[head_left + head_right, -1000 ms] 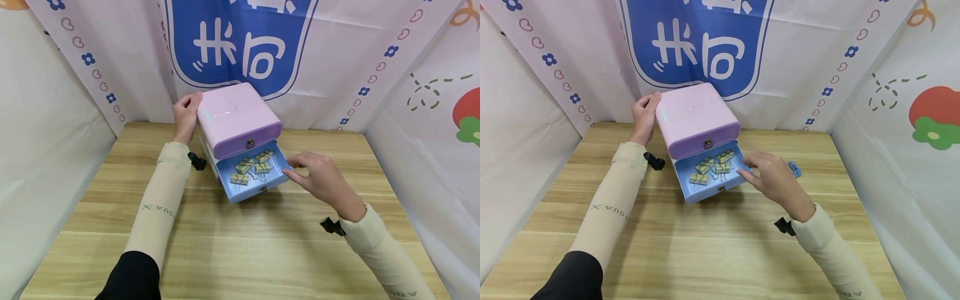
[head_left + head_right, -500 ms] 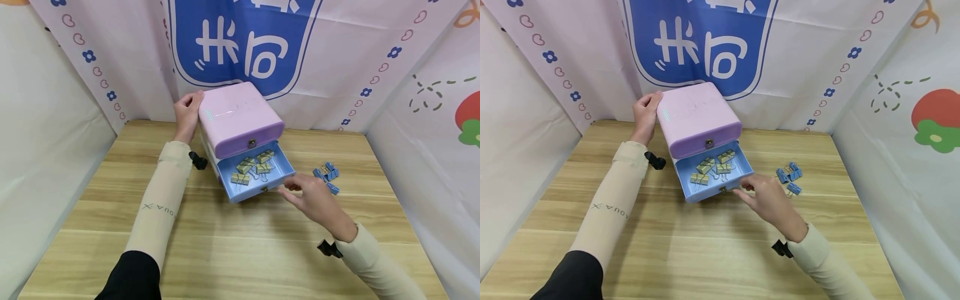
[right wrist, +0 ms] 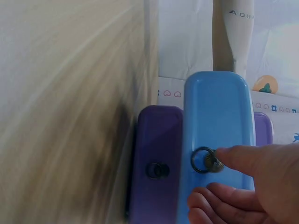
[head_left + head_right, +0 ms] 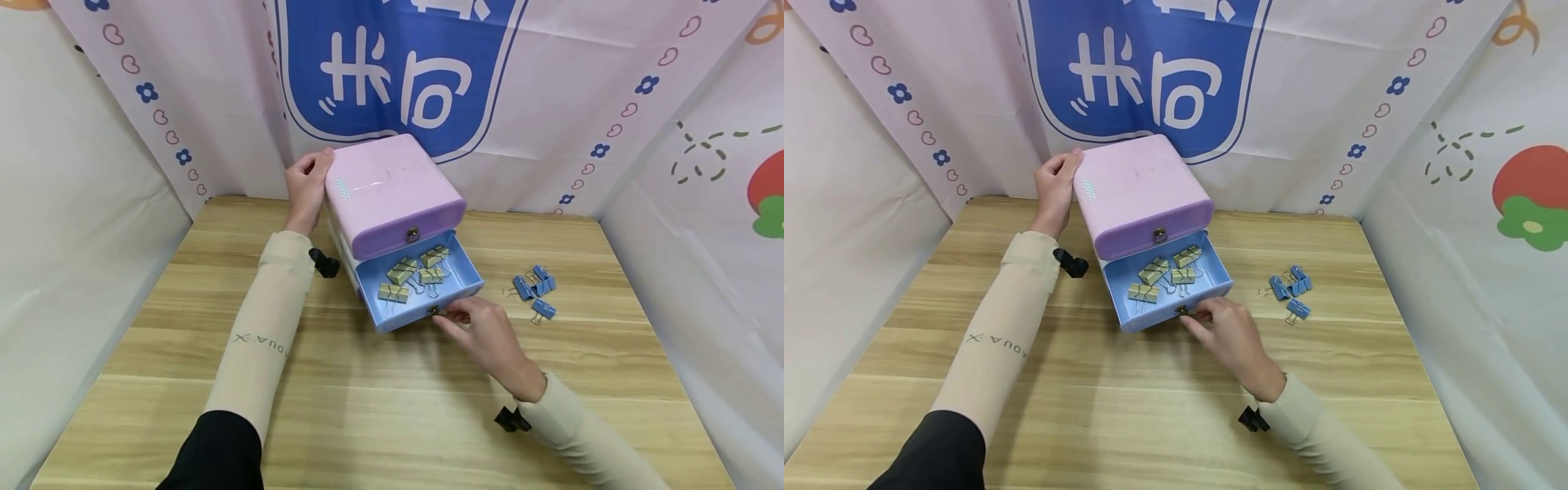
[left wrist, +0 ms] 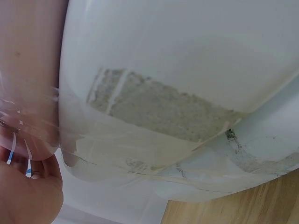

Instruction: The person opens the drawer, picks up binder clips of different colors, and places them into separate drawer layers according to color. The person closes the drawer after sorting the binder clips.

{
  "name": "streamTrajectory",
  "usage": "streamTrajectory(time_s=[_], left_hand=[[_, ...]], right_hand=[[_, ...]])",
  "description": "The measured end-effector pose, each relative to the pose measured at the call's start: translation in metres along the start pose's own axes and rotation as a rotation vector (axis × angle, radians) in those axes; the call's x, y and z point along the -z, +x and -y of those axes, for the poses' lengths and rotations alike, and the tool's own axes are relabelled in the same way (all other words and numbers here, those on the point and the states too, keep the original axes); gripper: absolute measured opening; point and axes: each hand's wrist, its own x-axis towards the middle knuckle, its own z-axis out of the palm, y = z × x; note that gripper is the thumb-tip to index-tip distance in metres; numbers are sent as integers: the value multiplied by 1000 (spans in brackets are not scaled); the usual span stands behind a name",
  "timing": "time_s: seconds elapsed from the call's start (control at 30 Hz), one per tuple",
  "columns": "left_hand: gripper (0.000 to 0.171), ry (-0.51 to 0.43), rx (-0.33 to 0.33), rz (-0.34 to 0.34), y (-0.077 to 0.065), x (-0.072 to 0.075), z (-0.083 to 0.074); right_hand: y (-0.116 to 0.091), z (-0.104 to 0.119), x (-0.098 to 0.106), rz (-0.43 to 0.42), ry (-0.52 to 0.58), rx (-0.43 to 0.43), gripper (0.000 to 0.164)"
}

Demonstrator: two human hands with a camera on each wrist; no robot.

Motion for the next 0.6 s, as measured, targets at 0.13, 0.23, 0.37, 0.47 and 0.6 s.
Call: streamTrajectory(time_s=[0.13,0.23,0.37,0.47,0.6], left_hand=[[25,-2,-1,-2,0,-2,1],[25,-2,8,-2,0,-2,1],[26,-1,13,-4,0,-1,1],[26,-2,13,-3,1,-1,2],[27,-6,13,-1,1,-1,2]], right_hand=[[1,-2,-9,-33,15,-17,21],[1,-1,-14,-50,29,-37,21],[1,0,-18,-61,54,-51,18],[1,1,-20,-68,66,-61,17],[2,1,-21,-65,92,-89,16]])
